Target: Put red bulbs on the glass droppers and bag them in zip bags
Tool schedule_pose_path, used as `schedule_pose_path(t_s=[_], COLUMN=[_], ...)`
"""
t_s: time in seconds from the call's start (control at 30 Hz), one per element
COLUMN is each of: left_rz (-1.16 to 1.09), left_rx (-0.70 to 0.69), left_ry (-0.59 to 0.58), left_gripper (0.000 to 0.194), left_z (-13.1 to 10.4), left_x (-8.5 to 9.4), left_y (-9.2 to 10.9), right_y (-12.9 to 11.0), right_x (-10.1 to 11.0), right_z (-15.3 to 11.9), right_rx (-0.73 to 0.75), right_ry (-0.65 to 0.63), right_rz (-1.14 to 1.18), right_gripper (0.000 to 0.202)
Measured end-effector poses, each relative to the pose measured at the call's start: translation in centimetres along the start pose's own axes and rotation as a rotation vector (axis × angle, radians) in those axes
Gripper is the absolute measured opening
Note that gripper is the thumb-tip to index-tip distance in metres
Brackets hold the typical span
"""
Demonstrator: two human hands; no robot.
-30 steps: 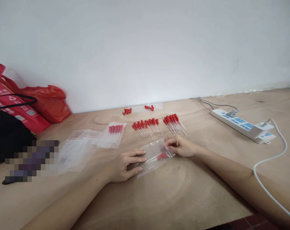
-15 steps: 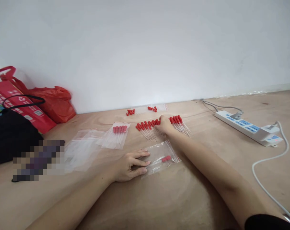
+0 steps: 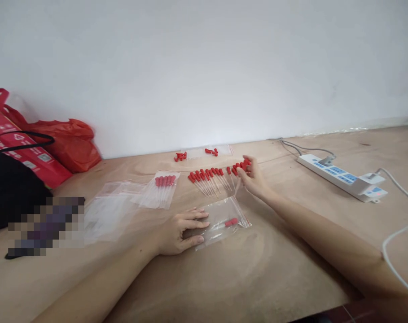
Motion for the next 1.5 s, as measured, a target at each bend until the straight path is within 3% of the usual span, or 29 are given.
schedule_pose_path(t_s=[0.1, 0.17, 0.33, 0.47, 0.57, 0.77, 0.93, 1.03, 1.13, 1.3, 1.37, 1.5], left_rz=[0.012, 0.020, 0.039, 0.056, 0.064, 0.057, 0.042, 0.040, 0.045, 0.051, 0.051, 0.057], left_rx=[0.002, 0.005, 0.036, 0.079, 0.083, 0.097, 0.092, 0.070, 0.040, 0.017, 0.010, 0.001], left_ry=[-0.001, -0.002, -0.014, -0.016, -0.020, -0.030, -0.028, -0.020, -0.015, -0.012, -0.009, -0.010], left_gripper=[0.035, 0.036, 0.045, 0.052, 0.053, 0.051, 0.050, 0.046, 0.038, 0.036, 0.035, 0.033], left_z=[0.1, 0.1, 0.2, 0.1, 0.1, 0.3, 0.2, 0.2, 0.3, 0.3, 0.3, 0.3], left_x=[0.0, 0.1, 0.1, 0.1, 0.0, 0.1, 0.1, 0.1, -0.1, -0.2, -0.2, -0.2], left_y=[0.1, 0.2, 0.1, -0.2, -0.2, 0.0, 0.0, -0.1, -0.1, -0.2, -0.2, -0.2], right_y=[0.4, 0.8, 1.5, 0.9, 0.3, 0.6, -1.8, -3.1, -3.0, 0.5, 1.7, 1.0], right_x=[2.3, 2.5, 0.2, -1.9, -2.7, -3.0, -3.8, -4.1, -3.9, -2.9, -2.0, -1.8], right_z=[-2.4, -3.8, -6.3, -7.4, -7.7, -7.8, -7.5, -7.6, -7.3, -5.5, -3.5, 0.7], right_rx=[-0.064, -0.136, -0.397, -0.508, -0.468, -0.313, 0.027, 0.158, 0.176, -0.035, -0.056, 0.076], right_ry=[0.108, 0.134, 0.142, -0.013, -0.207, -0.402, -0.608, -0.701, -0.695, -0.664, -0.574, -0.411], right_rz=[0.144, 0.238, 0.548, 0.644, 0.561, 0.292, 0.146, 0.067, 0.035, -0.038, -0.229, -0.745], right_gripper=[0.046, 0.044, 0.029, 0.026, 0.030, 0.031, 0.027, 0.030, 0.029, 0.031, 0.025, 0.019])
Point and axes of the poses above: each hand's wrist, its own z-axis towards the middle knuckle, its own x-axis out of the back of the hand, y = z × x, the point moved 8 cm from there along z, towards the middle knuckle, and after that the axes turned 12 degrees about x, right-handed, at the moved point
